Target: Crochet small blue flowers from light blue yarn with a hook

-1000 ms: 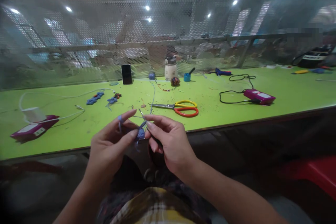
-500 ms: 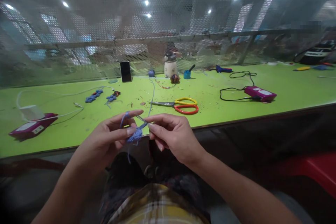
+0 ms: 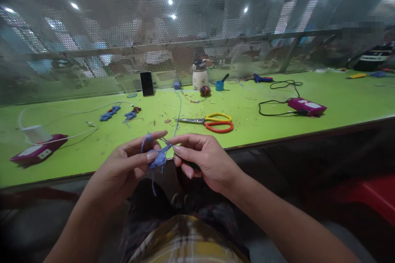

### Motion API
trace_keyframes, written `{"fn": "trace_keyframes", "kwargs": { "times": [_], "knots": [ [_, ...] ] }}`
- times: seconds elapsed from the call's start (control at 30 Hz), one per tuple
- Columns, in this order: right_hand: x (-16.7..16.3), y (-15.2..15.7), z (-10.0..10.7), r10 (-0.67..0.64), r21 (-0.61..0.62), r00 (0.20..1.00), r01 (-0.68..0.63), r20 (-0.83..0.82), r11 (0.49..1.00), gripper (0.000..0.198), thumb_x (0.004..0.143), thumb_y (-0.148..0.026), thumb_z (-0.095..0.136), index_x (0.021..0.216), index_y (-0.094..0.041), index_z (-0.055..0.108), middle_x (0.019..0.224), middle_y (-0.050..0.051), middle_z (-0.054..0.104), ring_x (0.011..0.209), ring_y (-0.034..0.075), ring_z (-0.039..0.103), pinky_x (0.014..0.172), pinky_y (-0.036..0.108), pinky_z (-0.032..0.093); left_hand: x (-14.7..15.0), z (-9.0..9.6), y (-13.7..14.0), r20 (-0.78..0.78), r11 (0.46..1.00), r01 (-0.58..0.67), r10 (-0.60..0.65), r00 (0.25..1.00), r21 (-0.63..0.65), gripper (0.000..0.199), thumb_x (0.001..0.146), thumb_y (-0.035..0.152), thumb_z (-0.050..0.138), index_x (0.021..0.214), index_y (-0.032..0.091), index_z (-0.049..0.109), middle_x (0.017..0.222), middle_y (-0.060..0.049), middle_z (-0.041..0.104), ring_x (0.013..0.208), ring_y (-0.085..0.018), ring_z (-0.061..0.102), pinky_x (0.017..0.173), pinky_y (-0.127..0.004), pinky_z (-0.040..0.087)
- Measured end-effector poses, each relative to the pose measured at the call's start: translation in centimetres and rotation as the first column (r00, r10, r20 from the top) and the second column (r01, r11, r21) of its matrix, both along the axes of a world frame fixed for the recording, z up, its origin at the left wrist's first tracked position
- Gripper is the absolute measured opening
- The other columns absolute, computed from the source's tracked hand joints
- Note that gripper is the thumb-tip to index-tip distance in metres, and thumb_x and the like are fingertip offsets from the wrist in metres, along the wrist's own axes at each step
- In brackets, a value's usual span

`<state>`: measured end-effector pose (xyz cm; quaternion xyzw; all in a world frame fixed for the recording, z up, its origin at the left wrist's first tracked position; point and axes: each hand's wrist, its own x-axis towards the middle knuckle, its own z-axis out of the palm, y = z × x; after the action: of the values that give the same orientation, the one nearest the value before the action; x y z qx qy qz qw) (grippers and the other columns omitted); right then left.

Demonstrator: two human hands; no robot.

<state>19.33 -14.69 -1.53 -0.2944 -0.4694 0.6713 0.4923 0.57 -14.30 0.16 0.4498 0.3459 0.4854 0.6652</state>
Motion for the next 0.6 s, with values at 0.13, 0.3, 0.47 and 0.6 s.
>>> {"fn": "trace_keyframes", "kwargs": {
  "times": [0.13, 0.3, 0.47, 0.6],
  "knots": [
    [0.02, 0.15, 0.19, 0.025, -0.002, 0.999, -0.025, 0.029, 1.0, 0.02, 0.08, -0.023, 0.074, 0.099, -0.016, 0.074, 0.064, -0.001, 0.065, 0.04, 0.004, 0.05, 0.036, 0.013, 0.025, 0.0, -0.06, -0.09, -0.003, 1.0, 0.025, -0.025, 1.0, 0.004, 0.038, 0.067, 0.016, 0.08, 0.105, 0.021, 0.078, 0.079, 0.001, 0.063, 0.073, -0.012, 0.061, 0.073, -0.023, 0.046],
    [0.0, 0.02, 0.53, 0.015, -0.008, 0.998, -0.014, 0.065, 1.0, 0.024, 0.078, -0.025, 0.075, 0.101, -0.015, 0.074, 0.063, -0.001, 0.065, 0.04, 0.005, 0.05, 0.035, 0.013, 0.025, 0.06, -0.25, -0.29, -0.013, 0.999, 0.025, -0.024, 1.0, 0.041, 0.038, 0.069, 0.018, 0.081, 0.107, 0.021, 0.077, 0.079, 0.0, 0.064, 0.074, -0.013, 0.061, 0.074, -0.024, 0.046],
    [-0.17, -0.29, 0.73, -0.026, 0.02, 0.992, 0.024, 0.122, 1.0, 0.025, 0.079, -0.027, 0.073, 0.101, -0.015, 0.074, 0.063, -0.001, 0.063, 0.04, 0.004, 0.049, 0.036, 0.015, 0.025, 0.18, -0.38, -0.2, -0.016, 0.997, 0.038, -0.037, 0.999, 0.074, 0.044, 0.07, 0.018, 0.082, 0.113, 0.022, 0.074, 0.077, 0.001, 0.064, 0.072, -0.012, 0.061, 0.07, -0.023, 0.047],
    [-0.22, -0.37, 0.57, -0.088, 0.122, 0.974, 0.064, 0.207, 0.991, 0.025, 0.082, -0.025, 0.068, 0.104, -0.015, 0.073, 0.064, -0.001, 0.062, 0.041, 0.005, 0.049, 0.037, 0.016, 0.028, 0.11, -0.72, -0.04, -0.04, 0.987, 0.045, -0.039, 0.998, 0.152, 0.051, 0.072, 0.014, 0.081, 0.12, 0.028, 0.07, 0.08, 0.001, 0.065, 0.076, -0.013, 0.062, 0.073, -0.024, 0.048]
  ]
}}
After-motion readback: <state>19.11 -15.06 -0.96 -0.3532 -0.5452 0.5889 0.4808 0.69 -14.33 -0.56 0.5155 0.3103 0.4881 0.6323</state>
